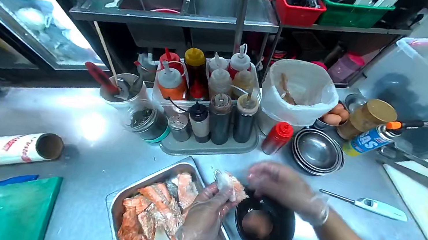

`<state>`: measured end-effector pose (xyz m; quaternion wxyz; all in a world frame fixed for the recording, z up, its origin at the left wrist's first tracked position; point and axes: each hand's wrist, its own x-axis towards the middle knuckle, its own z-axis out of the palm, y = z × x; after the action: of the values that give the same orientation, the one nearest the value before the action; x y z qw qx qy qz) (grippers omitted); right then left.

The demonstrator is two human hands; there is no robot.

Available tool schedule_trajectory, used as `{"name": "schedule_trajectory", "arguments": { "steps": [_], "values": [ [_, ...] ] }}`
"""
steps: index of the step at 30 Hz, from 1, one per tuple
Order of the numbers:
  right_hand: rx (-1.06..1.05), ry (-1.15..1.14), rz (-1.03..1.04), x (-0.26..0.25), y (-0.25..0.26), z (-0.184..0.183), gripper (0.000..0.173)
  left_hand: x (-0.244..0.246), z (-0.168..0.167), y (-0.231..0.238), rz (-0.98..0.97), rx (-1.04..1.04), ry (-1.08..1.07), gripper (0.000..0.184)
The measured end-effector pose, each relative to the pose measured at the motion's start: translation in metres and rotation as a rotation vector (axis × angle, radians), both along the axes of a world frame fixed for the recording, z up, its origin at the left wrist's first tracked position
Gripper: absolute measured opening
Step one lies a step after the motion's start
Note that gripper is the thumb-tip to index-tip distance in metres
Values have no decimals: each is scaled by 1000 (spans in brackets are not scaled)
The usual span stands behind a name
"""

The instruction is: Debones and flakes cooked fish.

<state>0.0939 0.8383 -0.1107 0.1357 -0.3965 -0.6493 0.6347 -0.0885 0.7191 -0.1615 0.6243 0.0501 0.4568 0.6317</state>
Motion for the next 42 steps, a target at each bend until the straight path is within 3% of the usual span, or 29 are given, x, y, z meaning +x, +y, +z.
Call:
{"name": "schedule_trajectory", "arguments": {
  "steps": [4, 8, 14, 28, 32, 37, 42],
  "values": [
    [-287, 132, -141, 1, -47, -30, 40, 20, 0, 3, -40, 3, 48, 20],
    [-283, 234, -386, 4, -66, -41, 29, 42, -1, 1, -68, 39, 150, 12],
    [-269, 330, -487, 9, -81, -45, 26, 48, -1, -5, -122, 73, 242, 10],
    [-262, 280, -449, 4, -85, -47, 18, 41, -8, -16, -112, 99, 255, 13],
    [-247, 247, -419, 7, -83, -51, 23, 38, -10, -16, -118, 69, 286, 14],
    [-265, 317, -346, 22, -77, -54, 22, 33, -7, -13, -98, 44, 232, 11],
    [-328, 451, -409, 34, -70, -59, 14, 27, -8, -11, -61, 43, 192, 12]
  ]
}}
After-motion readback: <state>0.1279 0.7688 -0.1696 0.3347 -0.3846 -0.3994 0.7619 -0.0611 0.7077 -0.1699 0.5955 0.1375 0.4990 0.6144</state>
